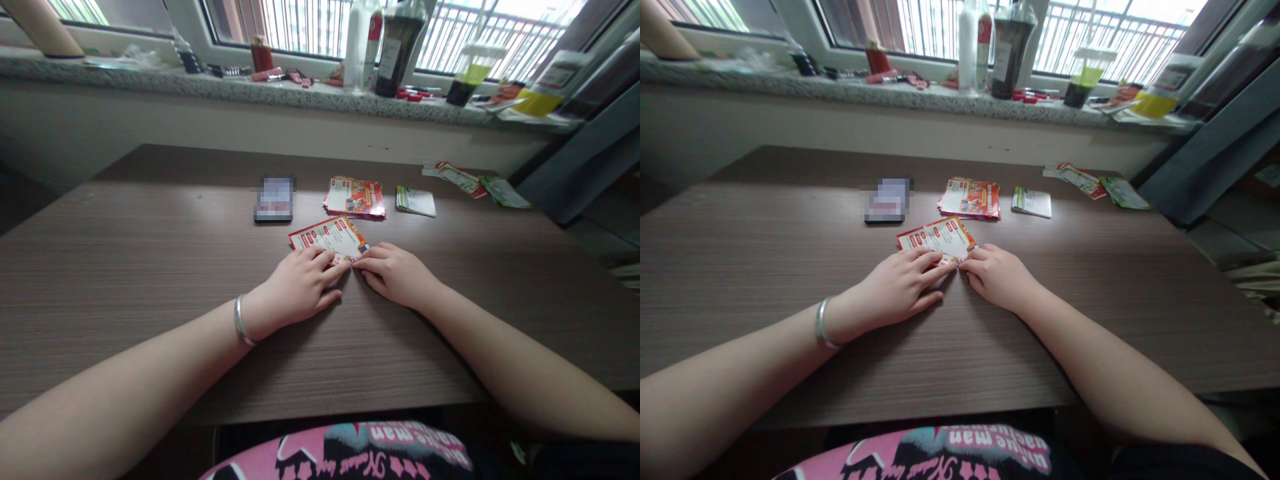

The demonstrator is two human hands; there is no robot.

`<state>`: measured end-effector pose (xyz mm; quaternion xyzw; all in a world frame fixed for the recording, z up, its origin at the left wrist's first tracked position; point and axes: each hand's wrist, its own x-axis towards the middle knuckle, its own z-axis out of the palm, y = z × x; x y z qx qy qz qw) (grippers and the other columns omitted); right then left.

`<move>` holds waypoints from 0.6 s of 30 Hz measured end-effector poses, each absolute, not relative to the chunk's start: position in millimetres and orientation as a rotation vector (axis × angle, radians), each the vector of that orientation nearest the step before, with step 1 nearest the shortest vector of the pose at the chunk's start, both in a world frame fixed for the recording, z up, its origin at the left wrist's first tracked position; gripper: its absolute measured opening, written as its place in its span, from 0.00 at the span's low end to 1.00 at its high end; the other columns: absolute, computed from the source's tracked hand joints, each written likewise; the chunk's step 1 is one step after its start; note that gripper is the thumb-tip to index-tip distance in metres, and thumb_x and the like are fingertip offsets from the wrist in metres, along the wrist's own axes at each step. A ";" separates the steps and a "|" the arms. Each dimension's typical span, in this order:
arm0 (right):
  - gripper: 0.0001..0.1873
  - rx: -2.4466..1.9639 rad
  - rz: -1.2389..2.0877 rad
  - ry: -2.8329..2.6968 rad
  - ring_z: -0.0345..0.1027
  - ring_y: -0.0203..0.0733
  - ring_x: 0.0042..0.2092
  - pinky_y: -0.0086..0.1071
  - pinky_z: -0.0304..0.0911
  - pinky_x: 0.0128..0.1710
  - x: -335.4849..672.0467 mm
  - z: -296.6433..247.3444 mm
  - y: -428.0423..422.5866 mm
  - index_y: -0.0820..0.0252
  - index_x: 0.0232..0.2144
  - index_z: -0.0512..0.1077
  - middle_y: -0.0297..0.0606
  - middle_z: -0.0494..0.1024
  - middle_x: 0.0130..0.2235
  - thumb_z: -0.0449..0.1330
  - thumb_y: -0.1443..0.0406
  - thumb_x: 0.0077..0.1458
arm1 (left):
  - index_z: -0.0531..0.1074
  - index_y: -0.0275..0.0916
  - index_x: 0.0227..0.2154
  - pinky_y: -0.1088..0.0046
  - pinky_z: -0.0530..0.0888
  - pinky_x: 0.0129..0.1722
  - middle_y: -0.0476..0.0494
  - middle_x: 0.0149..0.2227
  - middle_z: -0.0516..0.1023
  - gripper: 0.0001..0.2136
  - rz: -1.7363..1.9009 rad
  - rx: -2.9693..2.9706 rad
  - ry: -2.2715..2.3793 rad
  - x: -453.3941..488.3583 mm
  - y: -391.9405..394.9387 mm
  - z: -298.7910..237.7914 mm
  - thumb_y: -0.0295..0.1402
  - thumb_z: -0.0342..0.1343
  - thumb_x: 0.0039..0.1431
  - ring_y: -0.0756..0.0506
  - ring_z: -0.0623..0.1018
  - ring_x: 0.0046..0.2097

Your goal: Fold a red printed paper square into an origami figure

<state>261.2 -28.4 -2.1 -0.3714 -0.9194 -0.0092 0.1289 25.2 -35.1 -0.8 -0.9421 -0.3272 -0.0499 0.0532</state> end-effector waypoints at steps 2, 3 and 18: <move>0.14 -1.094 -0.054 -2.683 0.68 0.44 0.43 0.37 0.64 0.46 259.8 -1.3 -28.4 0.58 0.43 0.77 0.41 0.79 0.42 0.52 0.68 0.62 | 0.61 0.42 0.62 0.57 0.66 0.55 0.36 0.55 0.70 0.25 -0.143 -2.854 -0.988 25.9 -35.3 -0.1 0.45 0.46 0.67 0.37 0.69 0.54; 0.14 -1.098 -0.070 -2.690 0.67 0.44 0.43 0.36 0.64 0.45 259.3 -1.1 -28.3 0.58 0.43 0.77 0.41 0.79 0.42 0.52 0.68 0.62 | 0.61 0.42 0.62 0.56 0.66 0.55 0.36 0.54 0.70 0.24 -0.137 -2.845 -0.990 26.5 -35.5 0.3 0.46 0.46 0.66 0.37 0.69 0.53; 0.13 -1.159 -0.128 -2.708 0.68 0.45 0.44 0.37 0.64 0.44 255.3 4.6 -30.5 0.59 0.38 0.78 0.41 0.78 0.41 0.52 0.67 0.61 | 0.64 0.40 0.59 0.59 0.71 0.54 0.37 0.56 0.71 0.22 -0.124 -2.844 -1.072 23.7 -42.2 11.4 0.41 0.50 0.65 0.36 0.69 0.58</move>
